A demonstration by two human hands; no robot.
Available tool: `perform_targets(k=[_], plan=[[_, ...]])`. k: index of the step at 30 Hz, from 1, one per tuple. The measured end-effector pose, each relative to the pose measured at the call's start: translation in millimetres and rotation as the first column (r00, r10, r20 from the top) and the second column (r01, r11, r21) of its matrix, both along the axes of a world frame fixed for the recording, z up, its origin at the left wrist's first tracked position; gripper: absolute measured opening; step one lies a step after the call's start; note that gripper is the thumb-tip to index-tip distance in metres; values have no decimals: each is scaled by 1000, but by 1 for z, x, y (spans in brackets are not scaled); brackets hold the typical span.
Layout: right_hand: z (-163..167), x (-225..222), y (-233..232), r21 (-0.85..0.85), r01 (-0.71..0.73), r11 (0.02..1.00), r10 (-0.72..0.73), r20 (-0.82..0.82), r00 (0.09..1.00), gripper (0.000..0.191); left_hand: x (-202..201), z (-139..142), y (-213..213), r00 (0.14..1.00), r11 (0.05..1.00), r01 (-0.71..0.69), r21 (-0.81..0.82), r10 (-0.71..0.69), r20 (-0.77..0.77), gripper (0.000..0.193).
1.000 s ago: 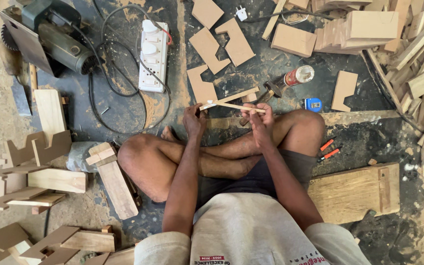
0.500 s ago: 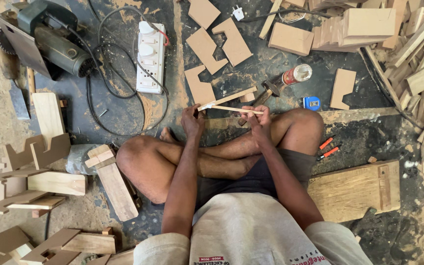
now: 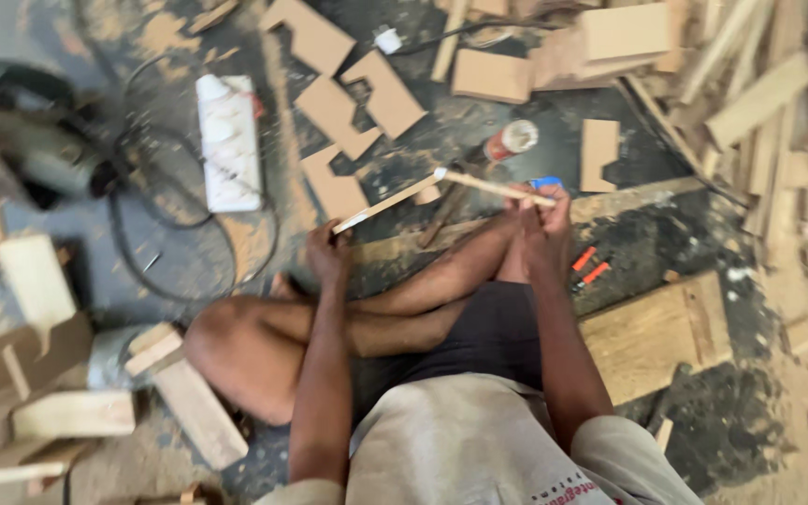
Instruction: The person sits on the floor of a woodworking shop and assembles small wooden parts. They apply glue from a bottle to a wooden stick, fit the stick into slots on cut wooden pieces, and tap the joints with a hammer to seat the pieces together.
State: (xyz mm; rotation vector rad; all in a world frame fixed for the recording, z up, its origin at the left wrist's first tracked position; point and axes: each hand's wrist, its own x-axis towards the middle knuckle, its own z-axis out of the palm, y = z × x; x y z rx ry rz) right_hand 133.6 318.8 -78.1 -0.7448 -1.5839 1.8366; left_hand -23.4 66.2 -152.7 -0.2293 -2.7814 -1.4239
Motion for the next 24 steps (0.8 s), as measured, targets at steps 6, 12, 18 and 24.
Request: perform_targets(k=[6,12,18,24], plan=[[24,-4,79,518,69,853,-132,86,988,22,6,-2,8,997,997,-39,66,35,69,26],[30,-36,95,732,-82,677,-298,374,878,30,6,4,12,991,997,-37,67,28,129,28],[25,-62,94,693,-336,638,-189,564,804,59,4,11,15,989,996,-35,81,23,149,27],[28,-64,94,837,-388,386,-365,525,769,97,2,3,6,997,999,-3,43,-1,80,30]])
